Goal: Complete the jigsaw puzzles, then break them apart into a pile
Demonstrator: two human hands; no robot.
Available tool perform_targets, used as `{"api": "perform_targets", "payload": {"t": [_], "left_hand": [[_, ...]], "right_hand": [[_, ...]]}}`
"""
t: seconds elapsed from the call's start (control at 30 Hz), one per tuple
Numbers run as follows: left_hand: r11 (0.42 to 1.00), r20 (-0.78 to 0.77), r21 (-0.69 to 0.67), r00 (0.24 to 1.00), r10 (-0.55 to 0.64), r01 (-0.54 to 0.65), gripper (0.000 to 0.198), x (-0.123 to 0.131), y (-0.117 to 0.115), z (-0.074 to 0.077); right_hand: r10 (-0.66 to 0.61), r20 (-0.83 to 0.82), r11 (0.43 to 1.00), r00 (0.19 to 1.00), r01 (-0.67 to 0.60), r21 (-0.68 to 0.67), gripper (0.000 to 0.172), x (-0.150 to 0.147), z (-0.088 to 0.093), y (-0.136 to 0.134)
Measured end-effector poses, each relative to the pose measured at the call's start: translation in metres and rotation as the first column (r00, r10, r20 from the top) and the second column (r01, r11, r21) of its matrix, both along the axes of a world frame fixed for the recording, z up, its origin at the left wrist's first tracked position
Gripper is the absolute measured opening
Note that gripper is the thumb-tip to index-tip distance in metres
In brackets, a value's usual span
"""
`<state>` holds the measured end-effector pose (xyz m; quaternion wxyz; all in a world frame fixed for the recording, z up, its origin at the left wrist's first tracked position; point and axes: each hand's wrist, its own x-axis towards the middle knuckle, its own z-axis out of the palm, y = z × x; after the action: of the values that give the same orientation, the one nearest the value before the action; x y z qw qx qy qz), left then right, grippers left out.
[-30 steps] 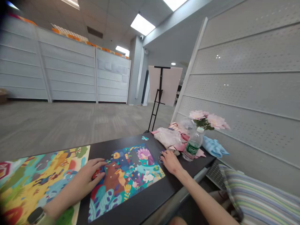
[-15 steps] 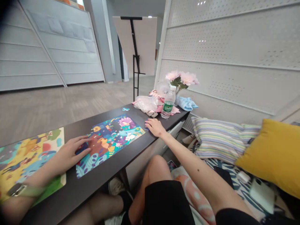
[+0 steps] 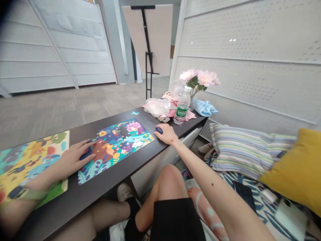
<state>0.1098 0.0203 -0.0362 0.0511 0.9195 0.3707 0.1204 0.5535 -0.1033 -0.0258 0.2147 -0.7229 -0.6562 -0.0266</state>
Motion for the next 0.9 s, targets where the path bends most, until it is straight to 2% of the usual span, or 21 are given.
{"api": "perform_targets", "payload": {"t": [0.2, 0.27, 0.4, 0.43, 0.57, 0.73, 0.83, 0.9], "left_hand": [[0.999, -0.001, -0.031, 1.000, 0.023, -0.023, 0.071, 0.002, -0.004, 0.022], [0.998, -0.002, -0.038, 0.999, 0.046, -0.046, 0.068, 0.006, -0.012, 0.030], [0.987, -0.026, -0.085, 0.991, 0.132, -0.134, 0.088, 0.022, -0.036, 0.034], [0.985, -0.032, -0.090, 0.989, 0.144, -0.146, 0.088, 0.027, -0.043, 0.034], [0.994, 0.009, -0.089, 0.998, 0.058, -0.057, 0.063, 0.045, -0.069, 0.032], [0.993, 0.080, -0.066, 0.992, -0.094, 0.099, 0.069, 0.054, -0.095, 0.028], [0.992, 0.105, -0.058, 0.989, -0.103, 0.109, 0.070, 0.054, -0.098, 0.028], [0.992, 0.118, -0.049, 0.987, -0.106, 0.113, 0.067, 0.054, -0.096, 0.030]], "right_hand": [[-0.034, -0.067, 0.999, 0.997, 0.034, -0.003, 0.049, 0.003, -0.001, 0.004], [-0.040, -0.090, 0.999, 0.995, 0.039, -0.019, 0.050, 0.007, -0.003, 0.006], [-0.038, -0.112, 0.999, 0.993, 0.035, -0.030, 0.051, 0.019, -0.011, 0.012], [-0.034, -0.115, 0.999, 0.993, 0.031, -0.029, 0.051, 0.023, -0.014, 0.014], [-0.045, -0.124, 0.999, 0.991, 0.041, -0.030, 0.051, 0.035, -0.023, 0.022], [-0.064, -0.140, 0.998, 0.988, 0.060, -0.028, 0.047, 0.041, -0.026, 0.026], [-0.046, -0.164, 0.999, 0.985, 0.042, -0.032, 0.044, 0.051, -0.033, 0.029], [-0.016, -0.173, 0.999, 0.985, 0.024, 0.043, 0.041, 0.063, -0.044, 0.034]]}}
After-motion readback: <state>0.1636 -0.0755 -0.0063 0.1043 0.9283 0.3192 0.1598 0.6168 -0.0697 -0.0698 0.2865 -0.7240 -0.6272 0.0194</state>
